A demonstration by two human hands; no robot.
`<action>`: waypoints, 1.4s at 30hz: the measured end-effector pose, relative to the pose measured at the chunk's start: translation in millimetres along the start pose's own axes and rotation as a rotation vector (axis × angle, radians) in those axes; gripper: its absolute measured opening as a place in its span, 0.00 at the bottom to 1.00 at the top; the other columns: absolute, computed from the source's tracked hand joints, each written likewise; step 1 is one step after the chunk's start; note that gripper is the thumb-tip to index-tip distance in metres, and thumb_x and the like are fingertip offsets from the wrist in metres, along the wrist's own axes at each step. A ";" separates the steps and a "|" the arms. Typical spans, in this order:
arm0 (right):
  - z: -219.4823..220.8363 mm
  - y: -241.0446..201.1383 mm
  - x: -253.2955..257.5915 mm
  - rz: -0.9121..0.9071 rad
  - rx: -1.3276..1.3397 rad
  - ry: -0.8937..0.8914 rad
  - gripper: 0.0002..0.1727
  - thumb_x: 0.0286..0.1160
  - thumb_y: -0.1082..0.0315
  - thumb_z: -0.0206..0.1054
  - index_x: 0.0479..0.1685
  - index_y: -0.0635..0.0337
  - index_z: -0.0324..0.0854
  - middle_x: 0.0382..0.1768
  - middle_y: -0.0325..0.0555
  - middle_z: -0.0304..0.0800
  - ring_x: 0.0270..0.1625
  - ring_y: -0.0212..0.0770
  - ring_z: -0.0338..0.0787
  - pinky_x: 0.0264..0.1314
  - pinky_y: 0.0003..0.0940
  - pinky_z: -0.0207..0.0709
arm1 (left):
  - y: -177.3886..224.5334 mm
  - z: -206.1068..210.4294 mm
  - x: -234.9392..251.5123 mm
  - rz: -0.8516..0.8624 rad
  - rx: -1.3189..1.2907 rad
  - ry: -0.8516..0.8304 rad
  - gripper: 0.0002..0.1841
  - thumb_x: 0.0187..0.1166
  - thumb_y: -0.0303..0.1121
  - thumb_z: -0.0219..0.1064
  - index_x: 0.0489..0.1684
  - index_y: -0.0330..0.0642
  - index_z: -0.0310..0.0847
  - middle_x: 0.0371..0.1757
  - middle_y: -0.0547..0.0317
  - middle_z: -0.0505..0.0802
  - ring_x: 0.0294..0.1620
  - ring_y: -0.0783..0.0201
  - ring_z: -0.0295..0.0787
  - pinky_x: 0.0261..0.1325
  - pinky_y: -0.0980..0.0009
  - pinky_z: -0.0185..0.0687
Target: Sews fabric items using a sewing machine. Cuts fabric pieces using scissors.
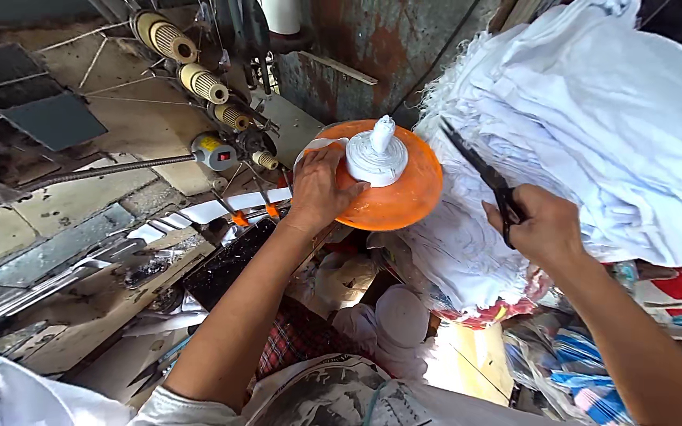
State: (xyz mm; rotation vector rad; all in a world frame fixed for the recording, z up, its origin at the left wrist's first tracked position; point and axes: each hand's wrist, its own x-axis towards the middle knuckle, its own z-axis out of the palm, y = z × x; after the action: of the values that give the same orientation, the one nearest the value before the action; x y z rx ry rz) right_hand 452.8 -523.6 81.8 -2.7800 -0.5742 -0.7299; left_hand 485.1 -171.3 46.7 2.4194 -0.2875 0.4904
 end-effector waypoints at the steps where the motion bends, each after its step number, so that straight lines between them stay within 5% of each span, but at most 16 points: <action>1: 0.3 4.0 -3.3 -0.032 -0.043 0.001 0.25 0.73 0.54 0.69 0.26 0.72 0.76 0.21 0.61 0.78 0.23 0.62 0.82 0.22 0.57 0.71 | 3.4 -1.1 -1.9 0.001 0.003 0.028 0.34 0.69 0.47 0.80 0.72 0.34 0.80 0.69 0.42 0.89 0.77 0.41 0.79 0.83 0.39 0.62; 4: 3.5 8.2 -5.6 -0.137 -0.176 -0.019 0.22 0.69 0.58 0.71 0.28 0.74 0.78 0.27 0.67 0.83 0.31 0.70 0.88 0.25 0.61 0.76 | 19.1 -0.9 -11.8 0.001 0.048 0.149 0.26 0.67 0.40 0.81 0.61 0.34 0.84 0.60 0.41 0.92 0.68 0.39 0.84 0.77 0.38 0.66; 8: 10.4 12.9 2.6 -0.218 -0.233 -0.009 0.21 0.66 0.60 0.74 0.28 0.74 0.77 0.28 0.68 0.83 0.34 0.71 0.89 0.26 0.59 0.77 | 22.8 4.9 -13.0 -0.039 -0.002 0.155 0.27 0.66 0.44 0.82 0.58 0.33 0.84 0.56 0.43 0.93 0.64 0.42 0.87 0.74 0.39 0.69; 14: 13.2 9.4 13.2 -0.287 -0.229 -0.012 0.19 0.58 0.66 0.78 0.26 0.74 0.75 0.27 0.68 0.82 0.34 0.71 0.89 0.25 0.58 0.77 | 18.0 -0.8 -1.1 -0.068 -0.031 0.046 0.41 0.60 0.53 0.85 0.70 0.33 0.81 0.64 0.43 0.91 0.71 0.44 0.84 0.80 0.41 0.67; 17: 12.3 13.2 12.7 -0.313 -0.243 -0.006 0.19 0.62 0.64 0.75 0.26 0.73 0.74 0.26 0.67 0.81 0.33 0.71 0.88 0.24 0.57 0.76 | 11.5 -2.7 4.8 -0.039 -0.018 -0.020 0.46 0.60 0.56 0.84 0.76 0.35 0.77 0.70 0.43 0.88 0.75 0.44 0.80 0.81 0.41 0.65; 28: 14.7 14.8 35.3 -0.460 -0.292 0.019 0.18 0.71 0.64 0.70 0.29 0.74 0.74 0.28 0.68 0.80 0.32 0.71 0.87 0.24 0.56 0.75 | -6.2 -10.7 19.9 0.033 -0.093 -0.130 0.42 0.63 0.46 0.85 0.81 0.38 0.75 0.75 0.44 0.85 0.79 0.45 0.77 0.83 0.41 0.61; 37: 24.2 3.4 57.0 -0.532 -0.258 -0.002 0.12 0.60 0.74 0.73 0.30 0.74 0.75 0.28 0.68 0.80 0.33 0.70 0.87 0.27 0.56 0.76 | -7.3 -10.0 20.5 0.045 -0.057 -0.162 0.43 0.65 0.46 0.83 0.84 0.40 0.72 0.79 0.45 0.82 0.82 0.44 0.73 0.83 0.39 0.59; 42: 24.5 -7.7 59.9 -0.522 -0.253 -0.035 0.17 0.60 0.65 0.74 0.29 0.74 0.76 0.28 0.67 0.80 0.33 0.70 0.87 0.25 0.56 0.76 | -8.2 -7.2 20.5 0.055 -0.031 -0.148 0.44 0.64 0.45 0.83 0.84 0.40 0.71 0.77 0.45 0.83 0.80 0.44 0.75 0.83 0.41 0.61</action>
State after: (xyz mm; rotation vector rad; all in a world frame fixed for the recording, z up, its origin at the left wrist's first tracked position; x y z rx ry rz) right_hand 508.0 -490.6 92.0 -2.8929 -1.3290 -0.9048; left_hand 504.3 -162.1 55.9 2.4267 -0.4229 0.3289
